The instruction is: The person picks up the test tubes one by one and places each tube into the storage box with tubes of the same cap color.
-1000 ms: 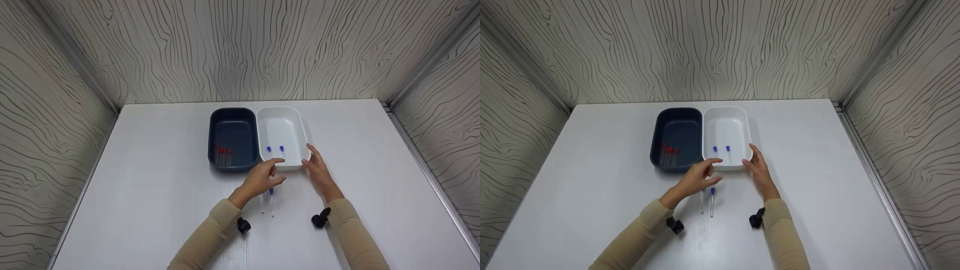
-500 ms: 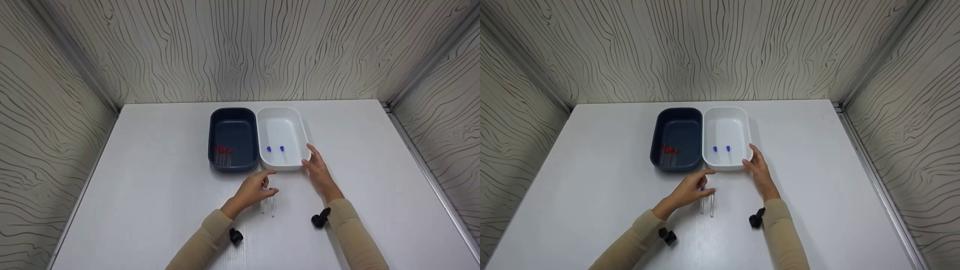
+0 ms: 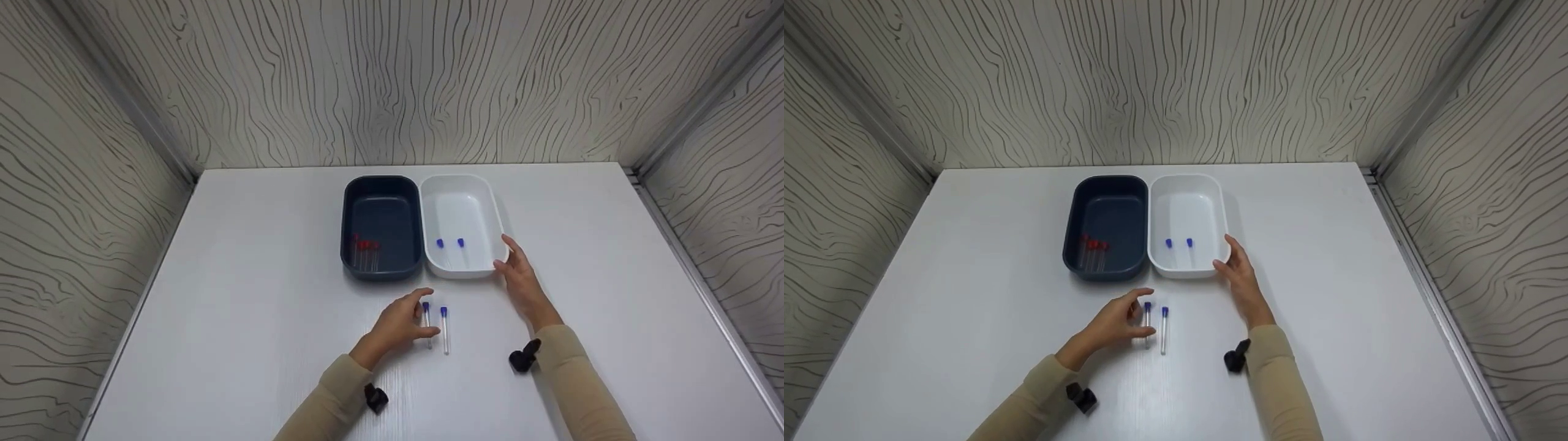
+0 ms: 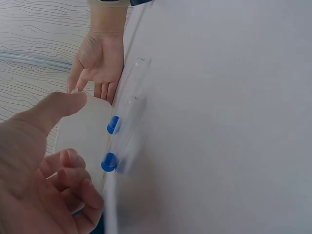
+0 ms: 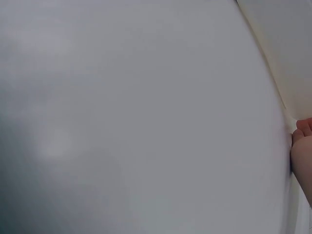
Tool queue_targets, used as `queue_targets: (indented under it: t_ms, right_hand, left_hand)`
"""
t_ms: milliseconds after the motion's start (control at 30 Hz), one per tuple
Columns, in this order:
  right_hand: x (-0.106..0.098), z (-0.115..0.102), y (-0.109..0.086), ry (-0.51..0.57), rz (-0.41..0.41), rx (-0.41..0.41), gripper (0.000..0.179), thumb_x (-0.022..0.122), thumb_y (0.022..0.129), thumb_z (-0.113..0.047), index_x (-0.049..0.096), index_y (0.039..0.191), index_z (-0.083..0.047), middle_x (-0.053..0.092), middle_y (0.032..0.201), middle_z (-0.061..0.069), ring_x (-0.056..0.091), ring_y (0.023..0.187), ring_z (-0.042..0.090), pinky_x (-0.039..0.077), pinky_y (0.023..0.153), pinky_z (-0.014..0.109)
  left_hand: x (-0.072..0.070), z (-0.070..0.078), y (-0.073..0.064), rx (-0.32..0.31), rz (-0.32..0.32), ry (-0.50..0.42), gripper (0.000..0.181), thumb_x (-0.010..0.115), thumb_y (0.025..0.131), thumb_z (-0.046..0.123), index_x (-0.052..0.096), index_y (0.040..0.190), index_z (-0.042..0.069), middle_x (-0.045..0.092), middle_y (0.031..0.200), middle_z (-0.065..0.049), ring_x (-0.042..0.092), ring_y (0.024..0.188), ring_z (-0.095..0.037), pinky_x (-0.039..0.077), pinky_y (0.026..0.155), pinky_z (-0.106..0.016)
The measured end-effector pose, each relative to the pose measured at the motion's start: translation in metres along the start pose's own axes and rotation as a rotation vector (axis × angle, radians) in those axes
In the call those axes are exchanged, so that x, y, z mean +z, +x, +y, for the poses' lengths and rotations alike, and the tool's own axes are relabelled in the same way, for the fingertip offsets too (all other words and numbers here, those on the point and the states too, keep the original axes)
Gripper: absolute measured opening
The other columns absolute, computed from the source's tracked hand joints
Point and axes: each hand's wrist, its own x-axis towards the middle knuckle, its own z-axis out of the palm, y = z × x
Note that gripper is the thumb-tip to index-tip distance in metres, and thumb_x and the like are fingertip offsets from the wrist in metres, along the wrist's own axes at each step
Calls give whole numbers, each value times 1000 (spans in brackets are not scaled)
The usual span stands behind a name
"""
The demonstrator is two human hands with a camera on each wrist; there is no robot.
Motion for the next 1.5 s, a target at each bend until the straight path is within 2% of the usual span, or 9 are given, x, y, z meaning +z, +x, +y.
queue_targets:
  t_ms: [167, 367, 600, 733, 800, 867, 1033, 1500]
  right_hand:
    - [-1, 1, 1, -5, 6, -1, 69, 49, 99, -6, 10, 155, -15, -6, 166, 4, -5, 154, 22, -1, 127, 43]
    - [-2, 1, 1, -21, 13, -10, 69, 50, 98, -8, 11, 155, -15, -8, 165, 5, -8, 154, 23, -2, 126, 43]
    - [-2, 0, 1, -20, 11, -11, 69, 51, 98, -8, 11, 155, -16, -10, 165, 4, -11, 154, 22, -4, 126, 42]
    - [-1, 0, 1, -7, 13, 9, 69, 51, 98, -8, 12, 155, -17, -10, 165, 4, -11, 154, 22, -3, 127, 41]
    - [-1, 0, 1, 0, 10, 14, 69, 50, 98, -7, 11, 155, -16, -11, 165, 6, -11, 154, 23, -4, 127, 42]
    - [0, 0, 1, 4, 11, 14, 69, 50, 98, -6, 11, 154, -15, -12, 165, 7, -12, 154, 24, -4, 126, 42]
    - [0, 0, 2, 3, 20, 7, 69, 50, 98, -5, 12, 154, -14, -11, 165, 6, -12, 153, 23, -5, 126, 42]
    - [-1, -1, 2, -21, 13, 27, 69, 52, 98, -9, 13, 155, -18, -10, 165, 2, -12, 153, 19, -5, 126, 40]
  left_hand:
    - [0, -2, -4, -50, -18, 34, 84, 87, 68, 30, 46, 140, 15, 44, 77, 8, 37, 67, -6, 31, 61, -20]
    - [2, -3, -5, -93, -41, 51, 95, 90, 63, 31, 43, 143, 17, 44, 79, 8, 40, 70, -7, 33, 64, -22]
    - [5, -4, -6, -110, -49, 105, 104, 93, 57, 32, 39, 146, 19, 51, 85, 6, 46, 78, -9, 44, 75, -26]
    - [6, -3, -7, -90, -43, 155, 107, 93, 56, 32, 38, 146, 18, 64, 103, 0, 59, 93, -15, 51, 90, -34]
    - [7, -3, -8, -75, -37, 176, 107, 93, 56, 32, 38, 146, 17, 66, 114, -4, 62, 103, -20, 51, 94, -37]
    - [7, -4, -9, -65, -33, 193, 107, 93, 56, 32, 38, 146, 16, 65, 125, -7, 63, 112, -24, 51, 97, -38]
    - [9, -5, -9, -74, -38, 203, 106, 92, 57, 33, 38, 146, 15, 57, 140, -9, 58, 125, -27, 48, 104, -40]
    - [8, -5, -8, -87, -39, 204, 98, 91, 59, 35, 44, 141, 13, 60, 136, -8, 60, 122, -27, 48, 104, -38]
